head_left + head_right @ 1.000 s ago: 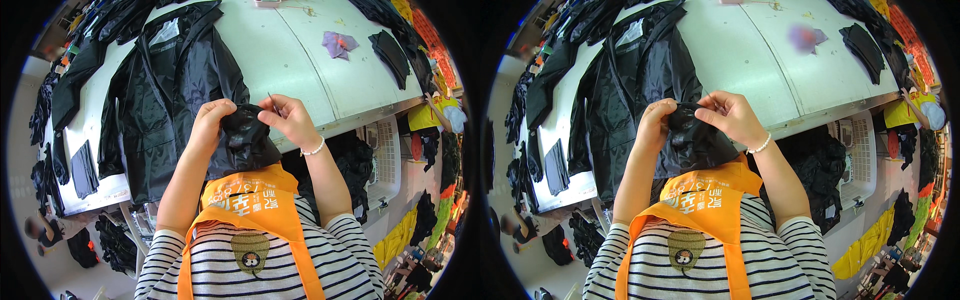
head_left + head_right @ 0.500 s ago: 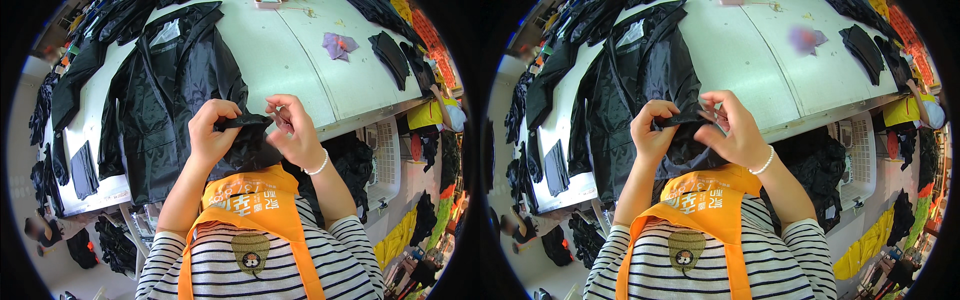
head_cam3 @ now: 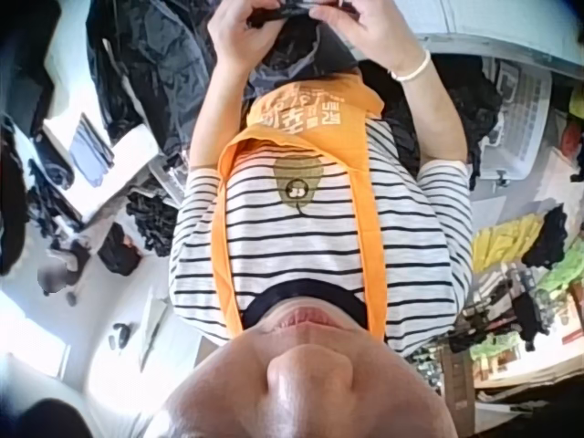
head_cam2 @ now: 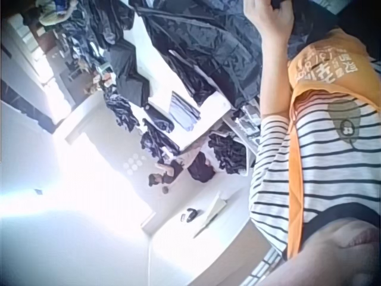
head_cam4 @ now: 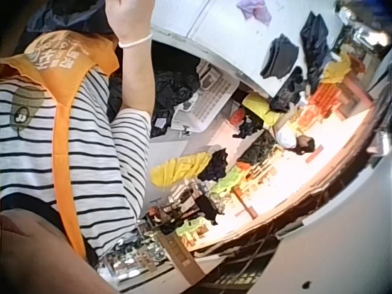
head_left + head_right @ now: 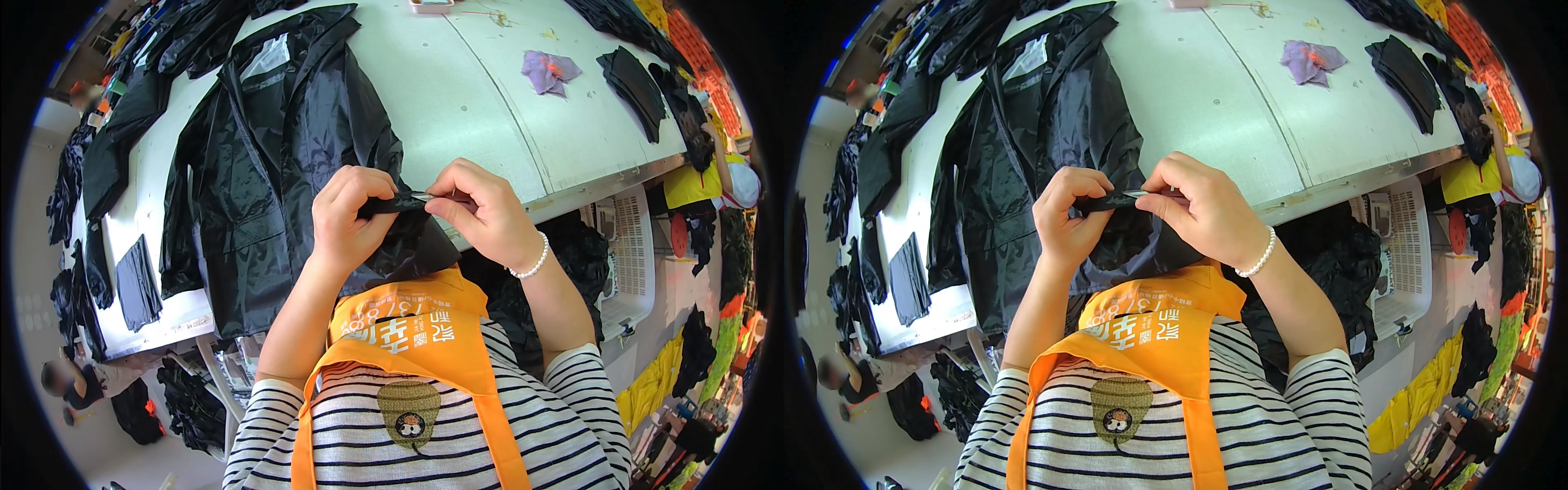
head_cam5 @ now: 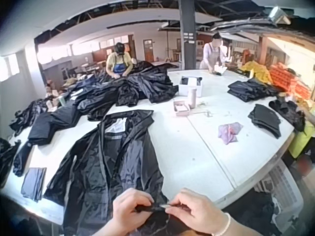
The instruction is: The person folds a black garment on a table, then places it into a black plastic bag and seals it. The person then picks up another black garment, unfolds it, and begins to fold it again.
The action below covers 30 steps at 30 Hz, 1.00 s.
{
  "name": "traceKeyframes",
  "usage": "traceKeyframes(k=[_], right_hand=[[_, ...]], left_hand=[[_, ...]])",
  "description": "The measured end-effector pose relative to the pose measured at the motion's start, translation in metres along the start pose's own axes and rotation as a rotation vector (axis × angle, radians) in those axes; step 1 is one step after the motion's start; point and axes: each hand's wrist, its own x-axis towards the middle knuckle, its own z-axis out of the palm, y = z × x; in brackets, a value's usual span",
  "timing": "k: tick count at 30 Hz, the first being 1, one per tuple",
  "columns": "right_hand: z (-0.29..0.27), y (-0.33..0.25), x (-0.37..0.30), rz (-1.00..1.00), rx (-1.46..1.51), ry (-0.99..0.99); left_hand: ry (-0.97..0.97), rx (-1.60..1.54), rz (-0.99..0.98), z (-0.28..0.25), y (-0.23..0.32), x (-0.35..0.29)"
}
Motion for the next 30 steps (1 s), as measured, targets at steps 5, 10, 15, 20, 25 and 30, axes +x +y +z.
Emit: traceKeyframes(k=[5, 10, 15, 20, 25, 30], right_hand=[[0.003, 0.012, 0.002, 0.183, 0.33, 0.117], [0.014, 0.036, 0.001, 0.165, 0.289, 0.086], [0.023, 0.036, 0.022, 0.15, 0.471, 0.177], [0.026, 0.033, 0.037, 0.188, 0.374, 0.048], [0.042, 0.055, 0.036, 0.18, 0.382, -0.041], [0.037, 0.042, 0.051, 0.137, 0.024, 0.454]], left_hand=[[0.195, -0.401, -0.452, -0.003, -0.002, -0.005], [0.479, -1.154, -0.965, -0.002, -0.027, -0.016], [0.459, -1.265, -1.078, -0.003, -0.021, -0.017], [0.358, -1.427, -1.04, -0.006, -0.038, -0.034], [0.354, -1.119, -1.154, -0.001, -0.05, -0.046], [0.119, -1.086, -0.73, 0.006, 0.005, -0.007]])
